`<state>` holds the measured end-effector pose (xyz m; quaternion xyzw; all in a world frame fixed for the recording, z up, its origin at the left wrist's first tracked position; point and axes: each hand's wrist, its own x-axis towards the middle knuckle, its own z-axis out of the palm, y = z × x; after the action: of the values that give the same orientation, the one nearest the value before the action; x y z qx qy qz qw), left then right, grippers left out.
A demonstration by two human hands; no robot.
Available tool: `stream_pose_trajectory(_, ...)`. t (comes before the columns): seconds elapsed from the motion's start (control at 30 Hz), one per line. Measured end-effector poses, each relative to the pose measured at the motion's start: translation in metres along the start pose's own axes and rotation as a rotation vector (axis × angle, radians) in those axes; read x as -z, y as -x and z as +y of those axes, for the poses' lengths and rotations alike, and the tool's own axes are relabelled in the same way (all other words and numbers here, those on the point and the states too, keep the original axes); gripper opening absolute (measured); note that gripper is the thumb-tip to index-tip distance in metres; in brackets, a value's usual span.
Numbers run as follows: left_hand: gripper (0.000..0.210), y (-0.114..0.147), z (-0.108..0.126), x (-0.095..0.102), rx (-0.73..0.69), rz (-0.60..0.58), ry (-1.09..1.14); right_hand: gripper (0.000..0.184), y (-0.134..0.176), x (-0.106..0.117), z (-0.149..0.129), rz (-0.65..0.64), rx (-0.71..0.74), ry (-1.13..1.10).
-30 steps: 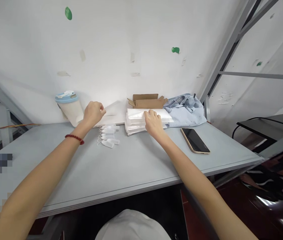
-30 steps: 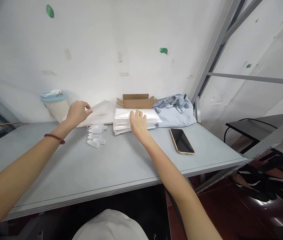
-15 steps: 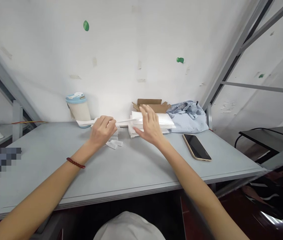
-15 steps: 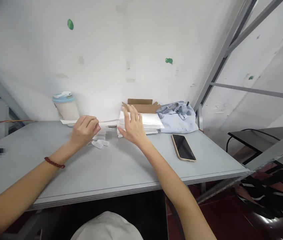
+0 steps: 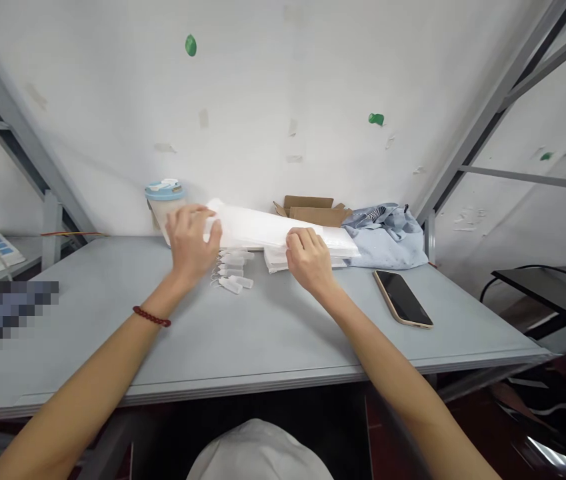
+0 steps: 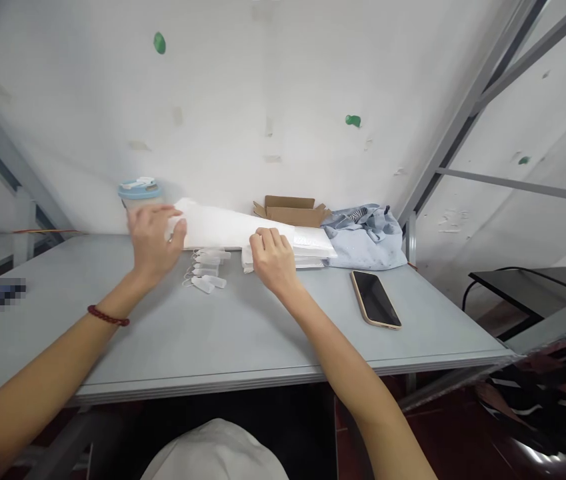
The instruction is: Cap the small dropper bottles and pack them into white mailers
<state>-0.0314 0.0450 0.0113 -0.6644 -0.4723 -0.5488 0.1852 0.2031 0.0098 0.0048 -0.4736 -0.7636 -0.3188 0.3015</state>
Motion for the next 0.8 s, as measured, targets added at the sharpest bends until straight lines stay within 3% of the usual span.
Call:
stream_pose_trajectory(0.07, 0.026, -0.009, -0.013, 0.002, 0.278, -0.087, 0.122, 0.031, 0.0, 0.0, 0.001, -0.003, -0.021, 0.013)
stream_pose_trajectory(0.17, 0.03, -0.015, -0.025, 0.002, 0.671, -0.451, 0.542, 0.033, 0.001, -0.003, 0.0, -0.03, -0.017, 0.019)
stream_pose_trajectory(0.27, 0.022, -0.01, -0.024, -0.002, 0.855, -0.679, 0.772, 0.031, 0.003, -0.008, -0.005, -0.06, 0.002, 0.022)
stream_pose_trajectory(0.43, 0.019, 0.0, -0.006, -0.006, 0.833, -0.766, 0.774, 0.032, 0.01, -0.012, -0.026, -0.089, 0.11, 0.002)
stream_pose_trajectory(0.63, 0.018, 0.008, 0.011, -0.005, 0.655, -1.078, 0.718, 0.087, 0.015, -0.01, -0.042, -0.196, 0.142, -0.073)
stream_pose_trajectory(0.8, 0.018, 0.012, 0.008, -0.004, 0.587, -1.255, 0.701, 0.091, 0.013, -0.009, -0.038, -0.332, 0.108, -0.168)
